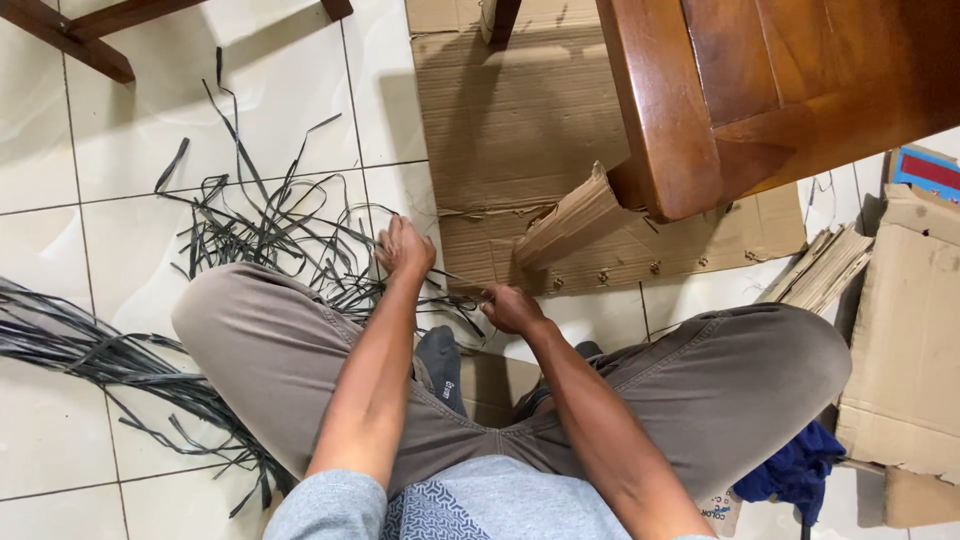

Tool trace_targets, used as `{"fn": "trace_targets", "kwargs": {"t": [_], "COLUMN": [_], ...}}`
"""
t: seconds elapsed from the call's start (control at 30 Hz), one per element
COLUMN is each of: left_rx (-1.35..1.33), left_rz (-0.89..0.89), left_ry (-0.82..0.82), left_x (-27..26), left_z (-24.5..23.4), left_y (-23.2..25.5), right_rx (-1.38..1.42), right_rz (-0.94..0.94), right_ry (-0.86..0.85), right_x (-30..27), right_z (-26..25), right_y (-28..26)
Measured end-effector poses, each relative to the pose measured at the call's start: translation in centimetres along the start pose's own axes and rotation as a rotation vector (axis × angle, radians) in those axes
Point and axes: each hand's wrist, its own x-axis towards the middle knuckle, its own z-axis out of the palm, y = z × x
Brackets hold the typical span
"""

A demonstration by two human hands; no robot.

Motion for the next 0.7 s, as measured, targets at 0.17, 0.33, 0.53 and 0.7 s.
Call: {"fn": "trace_targets", "kwargs": {"t": [0.17,0.33,0.53,0.7], "left_rx": [-0.243,-0.455,-0.423,-0.196], "left_rz": [0.132,0.217,0.304,0.584], "left_ry": [0.21,0.181,-0.031,-0.281], "left_x": [-3.7,-10.9,-14.0,-16.0], "left_z": [-1.4,-9.3,-6.7,-6.1], "left_y": [3.7,9.5,10.1,9.7], "right_rx": [0.117,0.491,1.167,1.259], "right_rz": [-0.076,-0.178,0.09,0.081], "right_ry": [0.154,0.398,0.294,0.189], "right_x": [0.2,2.4,0.1,0.8], "right_z": [-0.8,-0.8,-4.8,-5.2], "right_y": [-0.6,0.2,-2.3,-0.9]}}
